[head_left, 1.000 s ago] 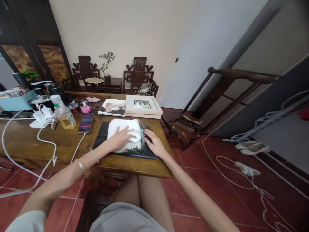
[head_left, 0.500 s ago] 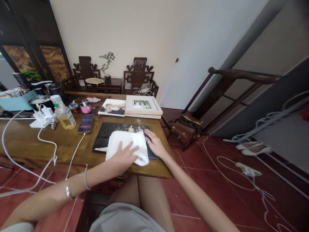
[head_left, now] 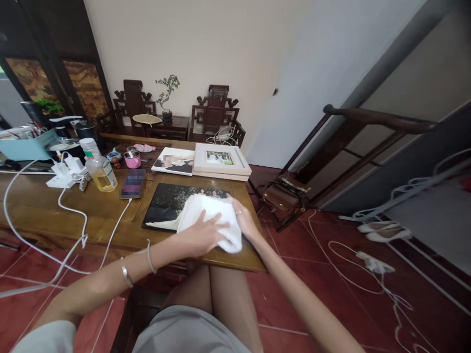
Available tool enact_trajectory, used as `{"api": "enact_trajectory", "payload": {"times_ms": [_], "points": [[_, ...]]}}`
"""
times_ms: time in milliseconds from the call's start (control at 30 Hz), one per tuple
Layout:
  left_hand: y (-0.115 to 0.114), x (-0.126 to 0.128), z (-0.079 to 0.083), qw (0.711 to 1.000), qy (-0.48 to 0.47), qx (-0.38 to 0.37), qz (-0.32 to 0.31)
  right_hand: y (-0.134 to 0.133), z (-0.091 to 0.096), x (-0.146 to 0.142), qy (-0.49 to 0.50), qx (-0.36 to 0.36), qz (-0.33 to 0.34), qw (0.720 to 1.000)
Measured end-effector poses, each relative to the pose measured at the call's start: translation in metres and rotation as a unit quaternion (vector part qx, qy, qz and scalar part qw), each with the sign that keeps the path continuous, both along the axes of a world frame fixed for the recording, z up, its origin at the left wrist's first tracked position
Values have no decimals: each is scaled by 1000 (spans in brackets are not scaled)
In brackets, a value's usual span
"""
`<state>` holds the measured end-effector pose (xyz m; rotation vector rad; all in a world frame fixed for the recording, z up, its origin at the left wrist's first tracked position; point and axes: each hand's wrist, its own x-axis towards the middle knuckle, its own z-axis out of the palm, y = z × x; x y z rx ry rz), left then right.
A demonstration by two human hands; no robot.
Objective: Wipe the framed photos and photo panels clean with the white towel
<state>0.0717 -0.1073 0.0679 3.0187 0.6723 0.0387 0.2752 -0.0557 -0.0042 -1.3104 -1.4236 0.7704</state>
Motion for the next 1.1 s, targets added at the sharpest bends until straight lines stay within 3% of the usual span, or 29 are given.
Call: {"api": "enact_trajectory", "payload": {"times_ms": [133,233,333,467,600,733,833,1000,1100], "points": [[-35,-14,3,998,2,56,-42,0,-1,1,-27,13,20,999],[-34,-30,11,998,13,56,-36,2,-3,-1,-88,43,28,995],[-4,-38,20,999,32,12,23,2,-4,-4,-165,77,44,982],[61,-24,19,994,0,-44,97,0,-2,-5,-211,102,59,970],[110,12,9,986,-127,-107,23,-3,1,-5,-229,108,67,965],[128,33,3,978,-157,-137,9,-2,1,-4,-232,102,61,965],[129,15,4,984,-126,-110,57,-2,1,-5,-222,96,59,969],[119,-48,8,988,-90,-42,117,0,-1,-5,-202,96,60,973],[106,-73,3,985,-54,-18,160,2,-2,-4,-185,90,57,977]]}}
